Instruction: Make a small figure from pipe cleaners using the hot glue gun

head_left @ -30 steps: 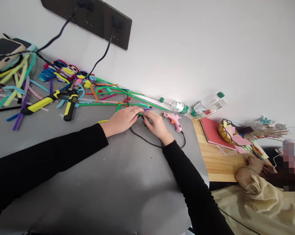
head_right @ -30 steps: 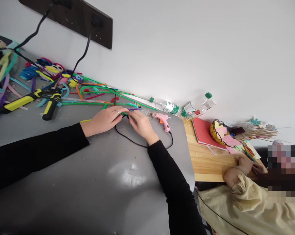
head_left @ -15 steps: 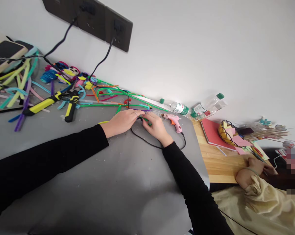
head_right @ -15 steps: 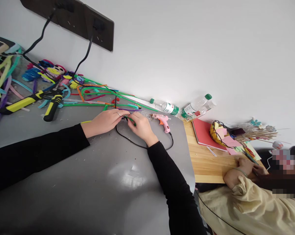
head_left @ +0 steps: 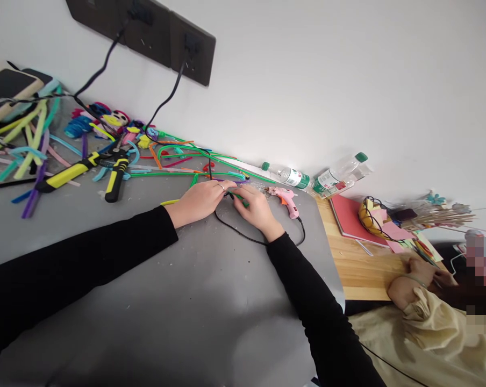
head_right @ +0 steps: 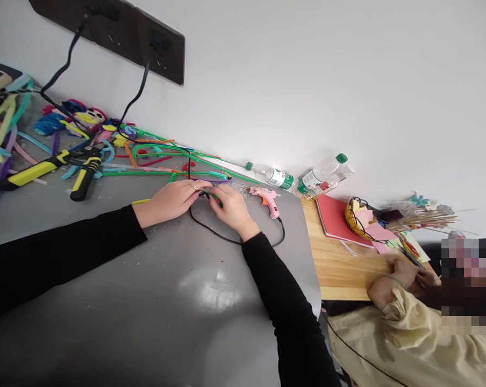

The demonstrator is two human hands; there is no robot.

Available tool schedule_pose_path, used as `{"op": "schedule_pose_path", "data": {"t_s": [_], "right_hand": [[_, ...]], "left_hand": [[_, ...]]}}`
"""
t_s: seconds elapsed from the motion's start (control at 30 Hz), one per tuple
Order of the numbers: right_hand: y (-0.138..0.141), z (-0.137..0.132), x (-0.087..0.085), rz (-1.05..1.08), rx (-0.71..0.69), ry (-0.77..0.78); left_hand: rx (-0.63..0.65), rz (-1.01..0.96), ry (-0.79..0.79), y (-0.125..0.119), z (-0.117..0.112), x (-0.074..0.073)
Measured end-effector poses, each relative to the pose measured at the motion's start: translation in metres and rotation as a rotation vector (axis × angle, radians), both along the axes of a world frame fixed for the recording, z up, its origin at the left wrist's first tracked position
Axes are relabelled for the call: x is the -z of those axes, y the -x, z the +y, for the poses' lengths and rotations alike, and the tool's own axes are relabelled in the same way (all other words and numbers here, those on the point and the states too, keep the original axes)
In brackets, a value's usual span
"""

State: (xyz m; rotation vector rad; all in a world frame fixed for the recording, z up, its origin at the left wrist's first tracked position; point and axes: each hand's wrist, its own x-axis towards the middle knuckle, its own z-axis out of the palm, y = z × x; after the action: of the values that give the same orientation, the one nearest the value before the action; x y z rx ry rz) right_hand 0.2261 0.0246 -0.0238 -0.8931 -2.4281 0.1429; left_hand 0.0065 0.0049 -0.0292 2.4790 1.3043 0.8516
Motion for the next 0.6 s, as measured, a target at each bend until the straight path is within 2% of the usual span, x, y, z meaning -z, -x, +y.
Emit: {"op": "schedule_pose_path", "data": {"t_s": [0.3, 0.6], "right_hand": [[0.0015, -0.0014, 0.0019, -0.012, 0.022, -0.041], [0.0025, -0.0007, 0.0039, -0.024, 0.042, -0.049]], "left_hand": [[0.003, -0.018, 0.026, -0.003, -0.004, -0.0006], [-0.06, 0.004, 0.02, -0.0057, -0.007, -0.002]]}}
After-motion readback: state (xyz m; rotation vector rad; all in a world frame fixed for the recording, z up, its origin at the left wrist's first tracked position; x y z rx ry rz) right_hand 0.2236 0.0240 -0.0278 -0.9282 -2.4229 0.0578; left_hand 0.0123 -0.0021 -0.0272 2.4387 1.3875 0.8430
